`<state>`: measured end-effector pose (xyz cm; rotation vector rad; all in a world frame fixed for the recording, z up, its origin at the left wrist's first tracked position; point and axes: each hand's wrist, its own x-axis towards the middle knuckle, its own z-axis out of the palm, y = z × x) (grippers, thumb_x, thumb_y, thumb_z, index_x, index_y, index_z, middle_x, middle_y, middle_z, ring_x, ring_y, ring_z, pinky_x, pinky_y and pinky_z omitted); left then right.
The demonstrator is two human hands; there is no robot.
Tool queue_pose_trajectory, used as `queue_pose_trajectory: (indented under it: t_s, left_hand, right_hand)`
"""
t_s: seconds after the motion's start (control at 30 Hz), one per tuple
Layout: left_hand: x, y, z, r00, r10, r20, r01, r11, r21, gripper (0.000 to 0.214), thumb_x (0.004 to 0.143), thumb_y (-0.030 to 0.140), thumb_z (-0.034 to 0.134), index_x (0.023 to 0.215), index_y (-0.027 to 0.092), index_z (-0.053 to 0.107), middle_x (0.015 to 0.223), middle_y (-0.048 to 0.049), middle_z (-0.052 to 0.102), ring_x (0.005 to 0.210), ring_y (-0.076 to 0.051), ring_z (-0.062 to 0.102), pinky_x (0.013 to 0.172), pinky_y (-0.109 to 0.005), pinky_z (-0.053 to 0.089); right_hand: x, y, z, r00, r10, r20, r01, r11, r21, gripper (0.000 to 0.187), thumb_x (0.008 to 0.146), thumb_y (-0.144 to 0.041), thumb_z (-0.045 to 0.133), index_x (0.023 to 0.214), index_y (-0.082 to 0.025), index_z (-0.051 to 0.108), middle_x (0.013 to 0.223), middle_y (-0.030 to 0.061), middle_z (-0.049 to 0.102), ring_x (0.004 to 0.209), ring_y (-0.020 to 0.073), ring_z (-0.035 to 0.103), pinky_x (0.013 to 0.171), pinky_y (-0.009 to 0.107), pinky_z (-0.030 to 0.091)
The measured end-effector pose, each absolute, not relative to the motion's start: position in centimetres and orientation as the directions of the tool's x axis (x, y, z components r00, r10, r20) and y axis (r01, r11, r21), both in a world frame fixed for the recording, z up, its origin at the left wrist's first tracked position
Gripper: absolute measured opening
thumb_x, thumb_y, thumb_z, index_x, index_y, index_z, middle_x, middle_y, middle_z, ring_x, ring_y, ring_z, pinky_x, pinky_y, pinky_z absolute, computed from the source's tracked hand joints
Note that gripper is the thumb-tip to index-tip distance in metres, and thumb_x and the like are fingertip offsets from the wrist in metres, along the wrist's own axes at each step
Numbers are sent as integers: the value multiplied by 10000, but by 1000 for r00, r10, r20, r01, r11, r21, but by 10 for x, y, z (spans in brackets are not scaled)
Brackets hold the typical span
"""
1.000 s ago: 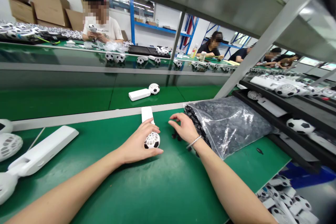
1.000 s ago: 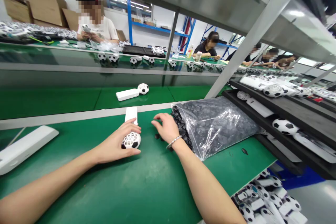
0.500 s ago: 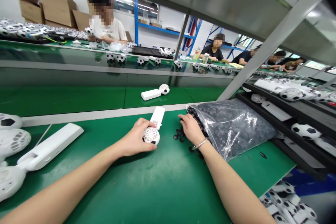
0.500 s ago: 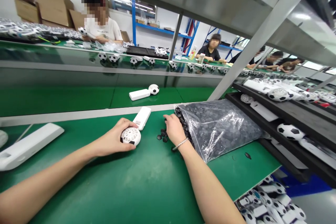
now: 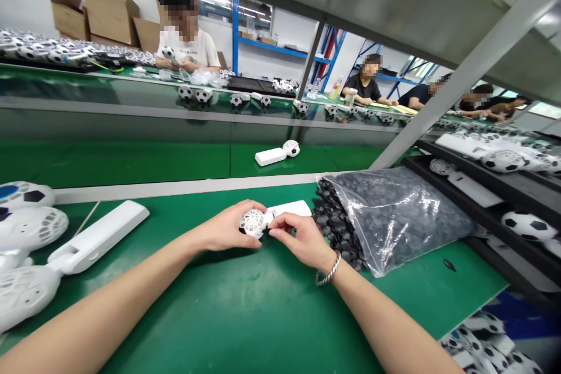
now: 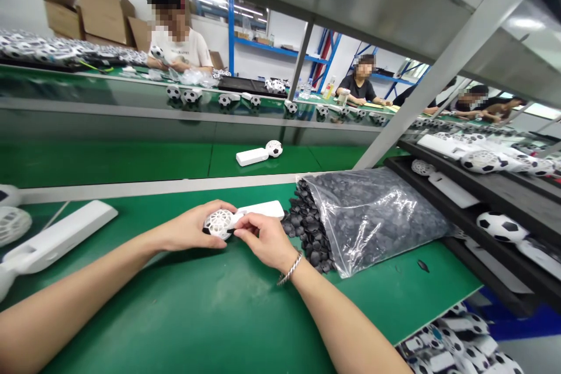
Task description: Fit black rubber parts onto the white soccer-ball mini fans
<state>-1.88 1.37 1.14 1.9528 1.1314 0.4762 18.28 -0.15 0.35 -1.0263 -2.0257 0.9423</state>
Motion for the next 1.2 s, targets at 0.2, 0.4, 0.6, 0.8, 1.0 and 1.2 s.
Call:
queue_pose_trajectory:
  t_s: [0.2,0.4,0.6,0.8,1.0,1.2]
  left_hand:
    - [-18,13,11,528,848,-49,535,-288,794,602,581,371,702,1110,234,451,1110,-25,504,960,-221,504,805,-316,422]
    - [-11,8,7,454,890,36,531,-302,792,437,630,263,620,1044,217,487,1011,-16,524,892,-195,517,777,-300,417]
    - [-5,5,3,401,912,80,530,-303,792,430,604,187,587,1024,206,500,983,-14,515,881,-188,514,762,-290,414]
    - [-1,3,0,344,932,111,522,-288,803,418,600,165,561,1011,209,503,1005,-18,510,899,-192,516,773,-299,415]
    - [2,7,-2,264,959,101,455,-216,864,415,583,194,595,993,201,531,962,-14,565,826,-184,554,721,-282,440]
    - [-15,86,6,-127,982,142,509,-59,859,496,578,261,624,1052,166,513,947,-59,590,855,-235,573,726,-324,455]
  right_hand:
    - [177,-3,1,-525,801,288,510,567,-647,58,800,-189,557,815,-202,611,802,-3,608,769,129,532,696,235,390]
    - [170,-2,-1,-464,832,304,528,535,-659,23,799,-210,563,799,-201,585,781,-13,605,748,125,532,683,229,389]
    - [171,4,-4,-380,890,251,532,432,-728,142,724,-288,654,718,-198,544,681,-47,568,621,96,507,575,199,373]
    - [171,8,-7,-296,929,221,556,356,-751,235,679,-346,676,657,-190,502,620,-57,527,563,87,475,517,190,349]
    - [172,11,-8,-336,877,343,473,472,-744,191,703,-295,669,736,-188,514,743,-31,538,658,97,502,602,203,397]
    - [190,14,-10,-320,865,386,519,501,-693,171,741,-302,637,825,-191,537,856,5,523,733,113,522,665,232,421]
